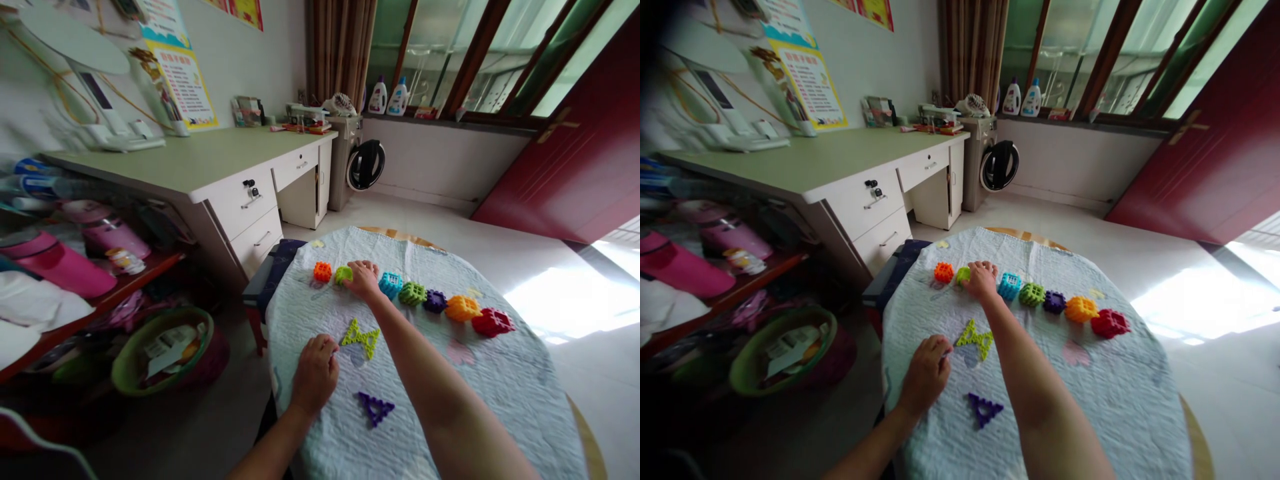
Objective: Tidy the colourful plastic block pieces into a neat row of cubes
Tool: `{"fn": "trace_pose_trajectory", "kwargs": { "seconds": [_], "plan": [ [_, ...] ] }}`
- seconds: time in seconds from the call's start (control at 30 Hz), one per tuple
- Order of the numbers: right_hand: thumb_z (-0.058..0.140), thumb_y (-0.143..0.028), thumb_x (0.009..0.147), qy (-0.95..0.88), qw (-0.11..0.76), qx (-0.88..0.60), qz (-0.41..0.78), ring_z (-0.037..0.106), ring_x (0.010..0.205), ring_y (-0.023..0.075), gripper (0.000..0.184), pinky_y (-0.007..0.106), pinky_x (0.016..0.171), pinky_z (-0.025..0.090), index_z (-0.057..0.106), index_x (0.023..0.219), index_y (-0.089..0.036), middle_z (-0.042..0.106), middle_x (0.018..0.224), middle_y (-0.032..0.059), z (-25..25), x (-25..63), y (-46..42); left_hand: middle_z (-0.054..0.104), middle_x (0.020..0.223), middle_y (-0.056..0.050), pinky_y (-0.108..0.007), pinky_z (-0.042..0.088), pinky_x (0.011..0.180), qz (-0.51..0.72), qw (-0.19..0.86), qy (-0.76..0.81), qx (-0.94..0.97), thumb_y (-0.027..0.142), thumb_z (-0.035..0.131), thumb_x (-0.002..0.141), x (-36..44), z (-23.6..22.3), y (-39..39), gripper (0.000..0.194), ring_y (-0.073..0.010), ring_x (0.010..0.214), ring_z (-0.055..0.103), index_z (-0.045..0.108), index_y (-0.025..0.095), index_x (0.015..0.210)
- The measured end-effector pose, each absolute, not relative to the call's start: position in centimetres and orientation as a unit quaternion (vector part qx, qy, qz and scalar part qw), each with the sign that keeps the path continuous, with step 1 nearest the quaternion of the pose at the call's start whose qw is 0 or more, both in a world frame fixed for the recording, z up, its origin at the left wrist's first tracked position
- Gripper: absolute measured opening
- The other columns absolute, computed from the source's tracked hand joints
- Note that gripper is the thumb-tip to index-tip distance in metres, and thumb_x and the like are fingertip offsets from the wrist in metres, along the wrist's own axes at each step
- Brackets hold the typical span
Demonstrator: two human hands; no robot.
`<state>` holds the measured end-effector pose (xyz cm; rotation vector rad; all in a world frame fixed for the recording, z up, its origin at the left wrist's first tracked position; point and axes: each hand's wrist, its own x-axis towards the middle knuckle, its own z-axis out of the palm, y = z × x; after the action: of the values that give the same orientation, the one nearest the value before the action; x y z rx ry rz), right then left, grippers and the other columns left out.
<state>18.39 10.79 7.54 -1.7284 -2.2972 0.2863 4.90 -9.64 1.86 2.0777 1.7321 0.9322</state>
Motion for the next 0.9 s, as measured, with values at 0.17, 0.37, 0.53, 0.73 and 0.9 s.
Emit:
{"fn": "trace_pose_trajectory", "kwargs": {
  "seconds": [0.17, 0.37, 0.53, 0.73, 0.9],
  "plan": [
    [0.060, -0.034, 0.083, -0.769, 0.264, -0.573, 0.101, 0.045, 0.118, 0.0294, 0.040, 0.043, 0.100, 0.033, 0.060, 0.121, -0.020, 0.060, 0.125, 0.0107, 8.0, 21.1, 7.0, 0.059, 0.096, -0.005, -0.041, 0.047, 0.088, 0.308, 0.147, 0.603, 0.721, 0.005, 0.047, 0.076, 4.9, 2.2, -9.7, 0.023, -0.0218, 0.094, 0.054, 0.057, 0.021, 0.089],
    [0.063, -0.021, 0.078, -0.798, 0.197, -0.534, 0.199, 0.055, 0.100, 0.0233, 0.035, 0.037, 0.092, 0.041, 0.062, 0.113, -0.019, 0.063, 0.109, 0.0089, 5.7, 25.2, -0.7, 0.060, 0.100, -0.006, -0.041, 0.047, 0.089, 0.297, 0.156, 0.602, 0.724, 0.007, 0.049, 0.079, 4.8, 2.4, -9.7, 0.022, -0.0223, 0.096, 0.055, 0.059, 0.021, 0.092],
    [0.069, -0.021, 0.070, -0.795, 0.123, -0.554, 0.214, 0.047, 0.106, 0.0249, 0.045, 0.035, 0.094, 0.039, 0.063, 0.115, -0.020, 0.059, 0.114, 0.0089, 4.3, 25.2, -4.0, 0.061, 0.103, -0.006, -0.041, 0.048, 0.092, 0.301, 0.148, 0.600, 0.726, 0.007, 0.049, 0.080, 4.7, 2.1, -9.6, 0.022, -0.0224, 0.099, 0.055, 0.060, 0.020, 0.094],
    [0.063, -0.015, 0.068, -0.777, 0.125, -0.589, 0.183, 0.047, 0.095, 0.0230, 0.025, 0.033, 0.086, 0.040, 0.065, 0.093, -0.019, 0.056, 0.098, 0.0085, 3.9, 24.9, -4.0, 0.061, 0.102, -0.006, -0.040, 0.048, 0.091, 0.294, 0.144, 0.602, 0.728, 0.006, 0.050, 0.080, 4.7, 2.2, -9.7, 0.022, -0.0219, 0.098, 0.056, 0.061, 0.020, 0.093],
    [0.052, -0.007, 0.065, -0.726, 0.276, -0.584, 0.237, 0.052, 0.084, 0.0166, 0.023, 0.030, 0.080, 0.046, 0.059, 0.083, -0.020, 0.052, 0.093, 0.0045, 2.9, 25.8, -3.8, 0.061, 0.101, -0.005, -0.039, 0.048, 0.091, 0.294, 0.144, 0.605, 0.726, 0.007, 0.050, 0.080, 4.7, 2.2, -9.6, 0.022, -0.0215, 0.098, 0.056, 0.061, 0.020, 0.093]
  ]
}}
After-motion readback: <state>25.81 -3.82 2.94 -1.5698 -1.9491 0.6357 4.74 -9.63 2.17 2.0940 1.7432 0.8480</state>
